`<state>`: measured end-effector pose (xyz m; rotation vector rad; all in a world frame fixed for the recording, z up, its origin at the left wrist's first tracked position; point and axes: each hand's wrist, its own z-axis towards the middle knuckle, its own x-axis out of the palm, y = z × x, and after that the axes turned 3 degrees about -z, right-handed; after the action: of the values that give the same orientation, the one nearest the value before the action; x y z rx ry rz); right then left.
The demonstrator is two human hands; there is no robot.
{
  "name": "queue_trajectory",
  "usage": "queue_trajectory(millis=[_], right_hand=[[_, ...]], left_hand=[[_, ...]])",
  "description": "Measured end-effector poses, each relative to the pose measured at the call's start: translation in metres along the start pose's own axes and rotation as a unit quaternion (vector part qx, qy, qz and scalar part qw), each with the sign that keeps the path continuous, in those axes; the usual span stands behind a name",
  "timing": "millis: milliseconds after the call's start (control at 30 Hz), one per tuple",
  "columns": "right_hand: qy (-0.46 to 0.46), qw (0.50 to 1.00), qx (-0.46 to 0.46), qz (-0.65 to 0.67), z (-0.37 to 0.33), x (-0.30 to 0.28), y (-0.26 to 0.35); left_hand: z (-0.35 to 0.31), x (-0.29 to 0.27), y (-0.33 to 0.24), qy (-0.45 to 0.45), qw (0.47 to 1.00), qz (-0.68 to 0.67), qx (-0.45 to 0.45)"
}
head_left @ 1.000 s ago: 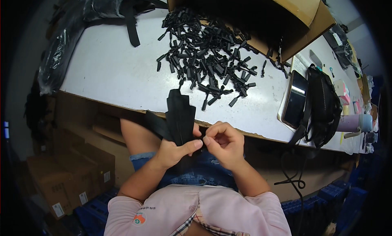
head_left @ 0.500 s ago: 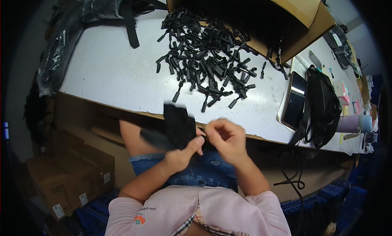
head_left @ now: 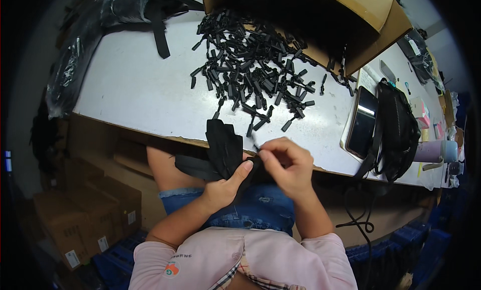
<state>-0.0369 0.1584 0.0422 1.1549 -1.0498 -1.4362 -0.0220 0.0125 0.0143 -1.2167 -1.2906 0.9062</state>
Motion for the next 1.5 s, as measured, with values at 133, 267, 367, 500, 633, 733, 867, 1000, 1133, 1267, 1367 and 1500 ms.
queue_trajectory(millis=[133, 267, 367, 500, 633, 733, 867, 1000, 1133, 1267, 1367, 1500], right_hand=[[0.009, 0.997, -0.071, -0.039, -0.006, 0.002, -0.001], [0.043, 0.982, -0.146, -0.113, -0.001, -0.003, 0.002], [0.051, 0.972, -0.186, -0.137, 0.001, -0.003, 0.001], [-0.031, 0.993, -0.092, -0.061, -0.01, 0.007, 0.002], [-0.037, 0.997, -0.019, 0.061, -0.025, 0.021, -0.012], [-0.036, 0.985, 0.015, 0.171, -0.022, 0.026, -0.011], [0.073, 0.896, 0.219, 0.381, -0.019, 0.011, -0.01], [0.116, 0.867, 0.251, 0.414, -0.017, 0.005, -0.014], [0.01, 0.966, 0.086, 0.245, -0.022, 0.02, -0.014], [-0.045, 0.996, -0.077, 0.02, -0.025, 0.023, -0.02], [-0.045, 0.995, -0.085, 0.002, -0.025, 0.024, -0.021], [0.012, 0.993, 0.004, 0.119, -0.025, 0.021, -0.021]], left_hand=[[0.004, 0.004, -0.007, 0.036, 0.998, -0.003, 0.059], [0.005, -0.001, -0.008, 0.066, 0.994, 0.055, 0.063], [0.004, -0.004, -0.006, 0.065, 0.994, 0.06, 0.069], [0.001, 0.003, -0.014, 0.031, 0.993, -0.115, -0.002], [0.004, -0.001, -0.016, 0.07, 0.993, -0.089, 0.042], [0.002, -0.001, -0.018, 0.048, 0.995, -0.078, 0.026], [0.002, -0.01, -0.025, 0.077, 0.992, -0.093, -0.043], [0.006, -0.007, -0.024, 0.117, 0.987, -0.105, 0.016], [0.006, -0.004, -0.021, 0.105, 0.985, -0.136, 0.009], [0.002, 0.003, -0.014, 0.057, 0.992, -0.114, -0.003], [0.001, 0.006, -0.019, 0.053, 0.994, -0.093, 0.008], [0.0, 0.006, -0.019, 0.056, 0.994, -0.088, 0.035]])
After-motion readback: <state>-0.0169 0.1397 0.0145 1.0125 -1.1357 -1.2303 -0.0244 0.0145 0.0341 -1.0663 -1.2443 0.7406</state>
